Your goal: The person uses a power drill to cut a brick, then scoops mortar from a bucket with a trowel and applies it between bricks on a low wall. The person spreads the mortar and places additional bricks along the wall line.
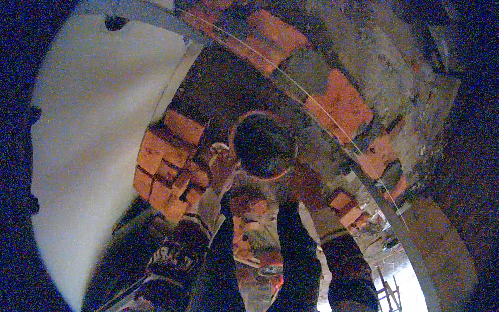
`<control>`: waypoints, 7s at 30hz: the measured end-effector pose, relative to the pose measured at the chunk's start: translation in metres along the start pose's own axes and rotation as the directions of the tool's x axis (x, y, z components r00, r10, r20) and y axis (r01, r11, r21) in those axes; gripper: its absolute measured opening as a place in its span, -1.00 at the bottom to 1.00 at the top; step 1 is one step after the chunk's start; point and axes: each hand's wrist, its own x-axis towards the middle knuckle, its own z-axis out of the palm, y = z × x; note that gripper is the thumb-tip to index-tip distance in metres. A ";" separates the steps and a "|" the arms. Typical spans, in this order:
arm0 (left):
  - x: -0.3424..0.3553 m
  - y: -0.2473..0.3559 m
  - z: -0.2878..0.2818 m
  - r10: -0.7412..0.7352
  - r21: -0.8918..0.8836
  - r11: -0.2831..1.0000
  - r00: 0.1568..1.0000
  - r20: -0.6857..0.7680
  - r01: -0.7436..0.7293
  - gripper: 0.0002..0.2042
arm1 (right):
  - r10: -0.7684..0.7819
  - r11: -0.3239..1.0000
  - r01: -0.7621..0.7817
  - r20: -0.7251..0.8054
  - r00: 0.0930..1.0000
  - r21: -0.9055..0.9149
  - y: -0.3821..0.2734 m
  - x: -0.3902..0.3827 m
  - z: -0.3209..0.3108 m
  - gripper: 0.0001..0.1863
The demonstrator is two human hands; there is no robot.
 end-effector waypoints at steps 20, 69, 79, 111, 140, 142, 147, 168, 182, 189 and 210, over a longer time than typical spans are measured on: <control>0.062 -0.064 -0.081 -0.093 -0.121 0.989 0.993 -0.069 0.084 -0.77 | -0.041 0.916 -0.125 0.400 0.916 0.381 -0.013 0.005 0.051 -0.73; -0.164 -0.027 -0.095 0.392 0.639 0.747 0.898 -0.201 -0.183 -0.65 | -0.125 0.861 0.190 -0.166 0.978 0.472 -0.130 0.046 -0.096 -0.56; -0.362 -0.030 -0.109 0.284 0.635 0.759 0.951 -0.121 -0.146 -0.58 | -0.150 0.892 0.236 -0.241 0.959 0.385 -0.166 0.204 -0.148 -0.48; -0.106 -0.001 -0.078 0.304 0.509 0.843 0.935 -0.185 -0.174 -0.62 | -0.191 0.973 0.206 0.137 0.972 -0.101 -0.033 -0.016 -0.048 -0.65; -0.009 -0.034 -0.011 0.051 -0.091 0.994 0.989 -0.141 -0.064 -0.72 | -0.201 0.919 0.019 0.427 0.881 0.394 -0.016 0.020 0.069 -0.70; -0.013 -0.036 -0.017 0.139 -0.008 0.990 0.988 -0.070 -0.139 -0.71 | -0.162 0.890 -0.028 0.373 0.914 0.455 -0.025 0.005 0.057 -0.68; -0.012 -0.021 -0.011 0.079 -0.066 0.994 0.996 -0.051 -0.082 -0.70 | -0.183 0.983 0.184 0.122 0.976 0.000 -0.048 -0.014 0.014 -0.53; -0.030 -0.002 0.014 0.053 -0.102 0.993 0.997 -0.052 -0.058 -0.60 | -0.309 0.917 0.282 0.058 0.949 0.282 -0.004 -0.015 0.048 -0.47; -0.026 0.000 0.032 -0.243 -0.728 0.666 0.970 -0.009 0.160 -0.68 | -0.082 0.993 0.109 0.376 0.923 -0.050 -0.009 0.048 -0.004 -0.70; -0.045 -0.011 0.037 0.173 0.289 0.951 0.961 -0.217 -0.107 -0.67 | -0.147 0.982 0.077 0.455 0.878 0.171 0.013 0.013 0.039 -0.61; -0.011 0.007 0.013 0.194 0.363 0.916 0.981 -0.029 -0.170 -0.60 | -0.089 0.229 -0.592 0.622 0.778 0.773 0.011 -0.009 0.020 -0.62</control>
